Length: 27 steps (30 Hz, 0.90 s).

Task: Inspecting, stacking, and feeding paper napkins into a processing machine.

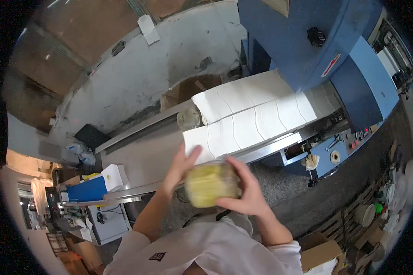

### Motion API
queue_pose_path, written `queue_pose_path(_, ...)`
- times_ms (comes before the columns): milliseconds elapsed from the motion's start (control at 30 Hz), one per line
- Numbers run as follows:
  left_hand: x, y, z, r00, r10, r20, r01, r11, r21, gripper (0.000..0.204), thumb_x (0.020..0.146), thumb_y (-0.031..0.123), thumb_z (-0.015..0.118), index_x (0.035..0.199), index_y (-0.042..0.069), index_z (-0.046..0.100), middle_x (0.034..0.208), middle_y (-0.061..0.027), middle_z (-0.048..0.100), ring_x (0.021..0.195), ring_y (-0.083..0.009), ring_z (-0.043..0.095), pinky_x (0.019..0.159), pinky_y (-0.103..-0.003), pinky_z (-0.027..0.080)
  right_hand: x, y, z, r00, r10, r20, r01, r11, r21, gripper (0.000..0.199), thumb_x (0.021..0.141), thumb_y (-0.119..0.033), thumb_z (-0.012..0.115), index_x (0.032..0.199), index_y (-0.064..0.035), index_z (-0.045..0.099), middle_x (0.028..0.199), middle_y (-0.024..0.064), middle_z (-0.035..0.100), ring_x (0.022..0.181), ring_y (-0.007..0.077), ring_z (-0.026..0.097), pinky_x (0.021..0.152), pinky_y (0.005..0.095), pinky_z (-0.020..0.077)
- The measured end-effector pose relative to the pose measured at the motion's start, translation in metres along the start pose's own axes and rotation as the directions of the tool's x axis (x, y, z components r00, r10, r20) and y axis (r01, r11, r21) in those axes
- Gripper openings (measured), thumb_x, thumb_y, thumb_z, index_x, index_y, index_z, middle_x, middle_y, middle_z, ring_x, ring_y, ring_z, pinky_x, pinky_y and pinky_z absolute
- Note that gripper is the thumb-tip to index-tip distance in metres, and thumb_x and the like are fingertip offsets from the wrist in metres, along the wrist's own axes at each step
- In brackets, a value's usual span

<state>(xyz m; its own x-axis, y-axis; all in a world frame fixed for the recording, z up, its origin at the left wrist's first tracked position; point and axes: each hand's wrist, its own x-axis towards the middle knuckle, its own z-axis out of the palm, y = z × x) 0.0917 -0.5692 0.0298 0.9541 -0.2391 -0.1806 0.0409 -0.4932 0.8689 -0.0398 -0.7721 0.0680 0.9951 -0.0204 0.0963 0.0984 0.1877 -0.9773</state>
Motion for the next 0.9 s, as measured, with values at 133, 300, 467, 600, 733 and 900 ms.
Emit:
queue_pose_path(133,0.009,0.010,0.023,1.000,-0.007,-0.028,0.012,0.982,0.186,0.082,0.086,0.036,0.066,0.137,-0.010,0.021,0.115,-0.0319,0.061,0.108,-0.0443,0.061,0.092,-0.045,0.047,-0.043,0.005,-0.042,0.958,0.228,-0.171,-0.175,0.945,0.277,0.093,0.068,-0.023,0.082,0.144,0.0036,0.035,0.129,0.0152,0.051,0.120,0.0238,0.051,0.102,0.0344,0.0404)
queue_pose_path(300,0.014,0.000,0.024,0.999,-0.032,-0.024,0.035,0.988,0.152,0.078,0.082,0.030,0.065,0.135,-0.009,0.024,0.112,-0.0313,0.062,0.106,-0.0434,0.062,0.092,-0.046,0.048,-0.063,0.028,-0.054,0.944,0.240,-0.225,-0.187,0.954,0.235,0.090,0.070,-0.021,0.080,0.144,0.0043,0.034,0.132,0.0154,0.050,0.120,0.0233,0.051,0.103,0.0344,0.0400)
queue_pose_path(467,0.014,0.011,0.024,0.997,-0.061,-0.048,0.069,0.980,0.188,0.073,0.078,0.023,0.064,0.133,-0.010,0.030,0.110,-0.0298,0.064,0.104,-0.0427,0.063,0.091,-0.045,0.048,-0.062,0.041,-0.040,0.962,0.254,-0.098,-0.226,0.945,0.237,0.086,0.072,-0.011,0.079,0.144,0.0037,0.034,0.133,0.0142,0.050,0.122,0.0212,0.049,0.105,0.0331,0.0375)
queue_pose_path(600,0.008,-0.004,-0.006,0.996,-0.077,-0.054,0.085,0.981,0.174,0.063,0.077,0.017,0.063,0.128,-0.012,0.040,0.107,-0.0257,0.066,0.099,-0.0347,0.066,0.087,-0.040,0.051,-0.048,0.042,-0.009,0.967,0.242,0.076,-0.253,0.925,0.283,0.084,0.074,-0.010,0.080,0.145,0.0002,0.035,0.133,0.0139,0.050,0.122,0.0210,0.048,0.105,0.0329,0.0373)
queue_pose_path(733,-0.008,-0.094,-0.078,0.986,-0.168,0.015,0.162,0.918,-0.363,0.058,0.075,0.013,0.063,0.127,-0.008,0.047,0.109,-0.0210,0.067,0.099,-0.0258,0.066,0.085,-0.037,0.051,-0.014,0.049,0.045,0.973,0.173,0.152,-0.205,0.952,0.228,0.087,0.073,-0.018,0.082,0.144,-0.0003,0.036,0.134,0.0156,0.050,0.121,0.0228,0.050,0.103,0.0345,0.0400)
queue_pose_path(900,-0.054,-0.111,-0.162,0.951,-0.037,-0.308,0.006,0.995,-0.099,0.059,0.072,0.012,0.064,0.127,-0.005,0.050,0.106,-0.0215,0.067,0.098,-0.0300,0.067,0.084,-0.038,0.051,0.047,0.047,0.102,0.993,-0.052,0.107,0.092,0.906,-0.414,0.087,0.067,-0.027,0.084,0.139,-0.0001,0.042,0.128,0.0200,0.048,0.119,0.0302,0.052,0.102,0.0375,0.0428)
